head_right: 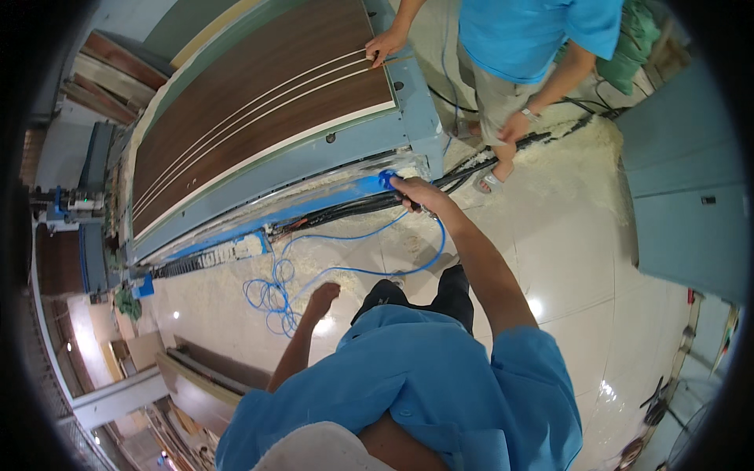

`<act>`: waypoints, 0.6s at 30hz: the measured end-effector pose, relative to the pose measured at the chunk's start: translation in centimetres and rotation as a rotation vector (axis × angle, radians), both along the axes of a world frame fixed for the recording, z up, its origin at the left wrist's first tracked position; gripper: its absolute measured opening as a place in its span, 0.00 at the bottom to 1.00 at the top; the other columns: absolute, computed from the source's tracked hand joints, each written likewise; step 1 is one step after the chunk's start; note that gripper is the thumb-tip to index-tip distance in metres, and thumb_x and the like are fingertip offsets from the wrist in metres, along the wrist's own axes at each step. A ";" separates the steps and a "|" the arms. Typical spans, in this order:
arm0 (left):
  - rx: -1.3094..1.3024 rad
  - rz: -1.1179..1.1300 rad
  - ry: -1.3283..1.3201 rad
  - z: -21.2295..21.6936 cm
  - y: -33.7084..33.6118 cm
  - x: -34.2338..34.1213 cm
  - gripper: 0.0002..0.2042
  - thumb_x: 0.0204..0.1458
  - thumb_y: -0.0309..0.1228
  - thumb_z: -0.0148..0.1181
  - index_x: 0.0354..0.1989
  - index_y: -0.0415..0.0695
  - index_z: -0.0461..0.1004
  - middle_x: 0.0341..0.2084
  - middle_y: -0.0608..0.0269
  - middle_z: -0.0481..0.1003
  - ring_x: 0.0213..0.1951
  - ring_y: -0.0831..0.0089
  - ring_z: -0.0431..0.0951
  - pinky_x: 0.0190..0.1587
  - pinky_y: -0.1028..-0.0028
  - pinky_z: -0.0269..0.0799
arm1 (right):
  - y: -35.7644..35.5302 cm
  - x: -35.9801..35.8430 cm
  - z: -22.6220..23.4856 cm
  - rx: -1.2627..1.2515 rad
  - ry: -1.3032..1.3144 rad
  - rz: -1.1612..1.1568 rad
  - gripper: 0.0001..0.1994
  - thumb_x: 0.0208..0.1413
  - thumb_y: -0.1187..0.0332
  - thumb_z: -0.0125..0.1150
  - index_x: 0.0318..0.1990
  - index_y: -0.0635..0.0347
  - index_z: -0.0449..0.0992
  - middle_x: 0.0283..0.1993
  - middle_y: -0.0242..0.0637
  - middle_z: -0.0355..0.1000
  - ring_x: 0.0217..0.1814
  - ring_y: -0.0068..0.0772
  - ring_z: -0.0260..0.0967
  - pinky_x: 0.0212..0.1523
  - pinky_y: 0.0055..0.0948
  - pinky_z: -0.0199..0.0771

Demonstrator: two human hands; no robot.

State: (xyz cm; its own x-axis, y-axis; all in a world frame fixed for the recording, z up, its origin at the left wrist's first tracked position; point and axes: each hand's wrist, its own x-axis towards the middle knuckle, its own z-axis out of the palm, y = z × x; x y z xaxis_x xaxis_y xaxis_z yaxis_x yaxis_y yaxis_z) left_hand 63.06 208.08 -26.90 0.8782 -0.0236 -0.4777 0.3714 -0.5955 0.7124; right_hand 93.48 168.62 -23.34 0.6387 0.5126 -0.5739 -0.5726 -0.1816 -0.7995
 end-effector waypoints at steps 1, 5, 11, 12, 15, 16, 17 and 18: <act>-0.017 0.102 0.153 -0.2 -0.8 -2.6 0.13 0.63 0.32 0.58 0.52 0.42 0.81 0.43 0.60 0.83 0.46 0.71 0.82 0.49 0.69 0.77 | -0.6 0.8 -0.2 0.011 0.012 0.003 0.31 0.68 0.35 0.53 0.27 0.56 0.71 0.16 0.30 0.67 0.14 0.26 0.64 0.15 0.29 0.57; -0.160 0.693 0.409 0.1 -6.7 -12.7 0.14 0.64 0.35 0.59 0.51 0.41 0.81 0.38 0.62 0.83 0.38 0.71 0.83 0.43 0.71 0.77 | -3.0 4.9 -0.1 0.122 0.114 -0.229 0.31 0.66 0.33 0.55 0.31 0.56 0.71 0.16 0.28 0.65 0.15 0.25 0.64 0.15 0.29 0.58; -0.171 0.832 0.430 2.2 -15.9 -17.8 0.12 0.64 0.32 0.56 0.50 0.40 0.81 0.37 0.61 0.83 0.36 0.73 0.84 0.37 0.75 0.75 | -0.2 7.6 -0.8 0.194 0.098 0.012 0.31 0.66 0.33 0.55 0.31 0.55 0.70 0.17 0.27 0.64 0.15 0.22 0.62 0.14 0.28 0.55; -0.136 0.842 0.309 2.7 -16.8 -17.1 0.12 0.65 0.32 0.56 0.49 0.39 0.81 0.36 0.60 0.83 0.35 0.73 0.84 0.37 0.75 0.75 | 0.5 7.4 -1.0 0.195 0.061 0.062 0.31 0.66 0.33 0.55 0.31 0.55 0.70 0.17 0.27 0.64 0.15 0.22 0.62 0.14 0.28 0.55; -0.077 0.939 -0.012 4.9 -17.9 -12.0 0.12 0.65 0.30 0.55 0.48 0.34 0.79 0.36 0.55 0.83 0.37 0.69 0.84 0.42 0.70 0.79 | 1.9 6.9 -1.1 0.161 0.057 0.105 0.30 0.67 0.34 0.54 0.30 0.55 0.69 0.17 0.27 0.64 0.14 0.23 0.62 0.15 0.28 0.56; -0.075 0.916 -0.099 5.7 -18.0 -9.5 0.12 0.65 0.28 0.55 0.49 0.33 0.78 0.37 0.54 0.83 0.39 0.68 0.84 0.46 0.69 0.80 | 1.9 6.9 -0.9 0.174 0.074 0.012 0.30 0.68 0.35 0.54 0.30 0.56 0.69 0.17 0.28 0.64 0.14 0.24 0.62 0.15 0.28 0.57; -0.099 0.850 -0.178 6.7 -17.8 -6.9 0.11 0.65 0.27 0.56 0.51 0.33 0.77 0.39 0.53 0.83 0.40 0.67 0.84 0.47 0.68 0.80 | 1.6 7.1 -0.6 0.135 0.121 -0.085 0.30 0.68 0.36 0.55 0.29 0.56 0.69 0.16 0.29 0.64 0.13 0.25 0.62 0.15 0.28 0.57; -0.059 0.768 -0.262 7.6 -17.6 -3.9 0.11 0.66 0.27 0.57 0.52 0.34 0.77 0.42 0.52 0.83 0.41 0.68 0.84 0.48 0.69 0.80 | 1.3 7.4 -0.2 0.160 0.133 -0.153 0.30 0.67 0.35 0.55 0.29 0.55 0.68 0.17 0.27 0.63 0.14 0.24 0.62 0.15 0.28 0.57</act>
State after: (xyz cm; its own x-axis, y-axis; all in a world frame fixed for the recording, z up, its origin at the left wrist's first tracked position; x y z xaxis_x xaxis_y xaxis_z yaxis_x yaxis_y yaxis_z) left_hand 59.21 190.45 -19.30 0.7429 0.6121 -0.2711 0.4779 -0.2014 0.8550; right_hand 100.85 169.90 -23.55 0.6402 0.5069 -0.5772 -0.6854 0.0377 -0.7271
